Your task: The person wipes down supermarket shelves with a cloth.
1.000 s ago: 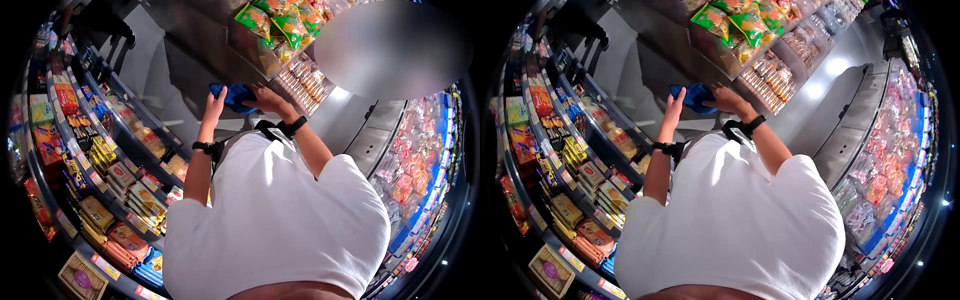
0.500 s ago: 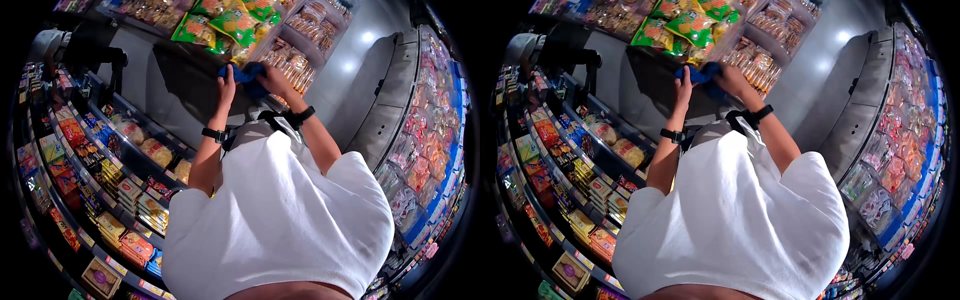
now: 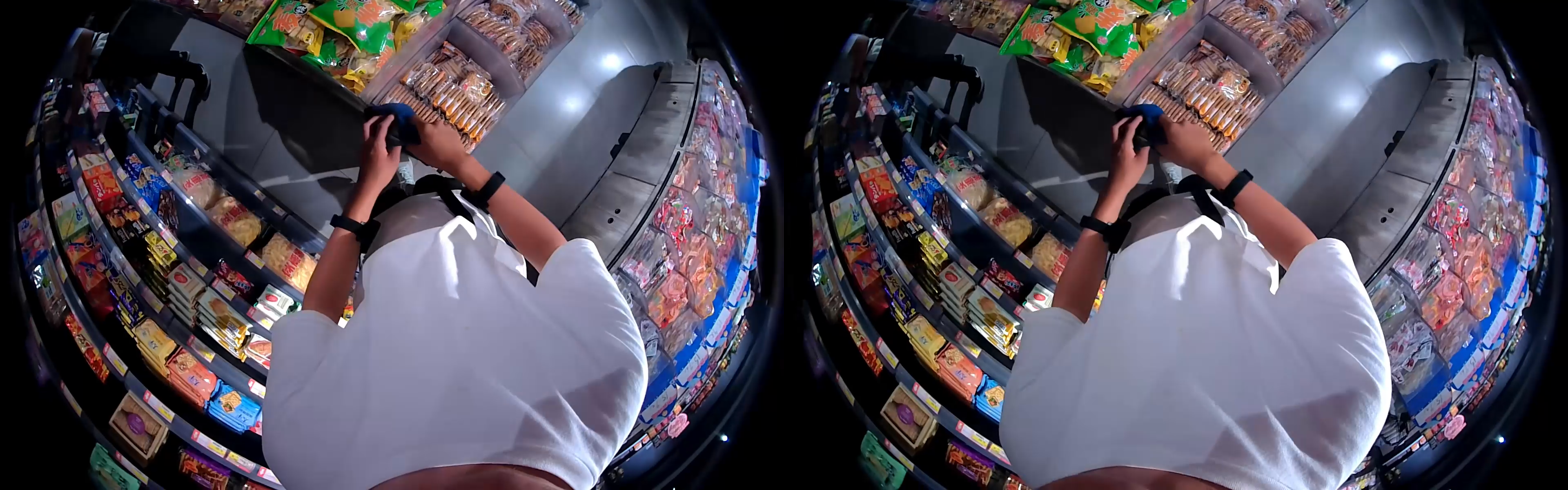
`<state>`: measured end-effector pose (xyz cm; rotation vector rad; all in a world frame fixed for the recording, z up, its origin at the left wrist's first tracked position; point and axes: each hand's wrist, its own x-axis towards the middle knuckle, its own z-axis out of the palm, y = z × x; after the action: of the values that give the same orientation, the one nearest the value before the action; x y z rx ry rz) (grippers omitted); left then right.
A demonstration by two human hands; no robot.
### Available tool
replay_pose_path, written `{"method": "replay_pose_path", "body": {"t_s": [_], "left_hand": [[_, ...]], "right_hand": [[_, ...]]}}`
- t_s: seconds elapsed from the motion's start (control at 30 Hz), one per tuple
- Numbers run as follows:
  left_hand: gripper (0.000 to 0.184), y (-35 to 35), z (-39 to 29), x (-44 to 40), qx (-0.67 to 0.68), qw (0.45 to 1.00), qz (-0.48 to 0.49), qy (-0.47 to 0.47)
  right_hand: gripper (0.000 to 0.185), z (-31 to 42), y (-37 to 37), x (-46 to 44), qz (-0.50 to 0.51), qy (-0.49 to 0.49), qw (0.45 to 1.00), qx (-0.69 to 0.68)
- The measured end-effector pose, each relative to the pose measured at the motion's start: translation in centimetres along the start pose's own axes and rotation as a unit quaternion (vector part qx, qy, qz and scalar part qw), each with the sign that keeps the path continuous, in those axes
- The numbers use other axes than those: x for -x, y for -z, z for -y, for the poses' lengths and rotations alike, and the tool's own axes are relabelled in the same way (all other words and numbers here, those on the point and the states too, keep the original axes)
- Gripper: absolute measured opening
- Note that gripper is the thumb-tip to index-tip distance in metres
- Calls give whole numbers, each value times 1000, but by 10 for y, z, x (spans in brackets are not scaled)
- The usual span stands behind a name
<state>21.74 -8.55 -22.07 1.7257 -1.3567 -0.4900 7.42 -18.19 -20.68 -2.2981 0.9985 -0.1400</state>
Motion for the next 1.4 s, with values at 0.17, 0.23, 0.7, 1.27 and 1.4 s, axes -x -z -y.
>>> {"method": "replay_pose_path", "body": {"t_s": [0.17,0.23,0.7,1.27,1.4], "left_hand": [[64,-15,-24,29,-13,999,51,-4],[69,-20,-32,39,-27,997,65,39],[59,-86,-29,42,-253,965,-68,12],[71,-112,-49,69,-42,990,-32,134],[45,-119,-123,64,-72,955,53,282]], "right_hand": [[49,-19,1,26,-4,-2,997,73],[43,-25,-2,22,17,7,993,115],[26,-42,-8,19,46,113,972,199],[35,-81,17,40,192,204,933,224],[35,-127,48,48,250,330,905,99]]}}
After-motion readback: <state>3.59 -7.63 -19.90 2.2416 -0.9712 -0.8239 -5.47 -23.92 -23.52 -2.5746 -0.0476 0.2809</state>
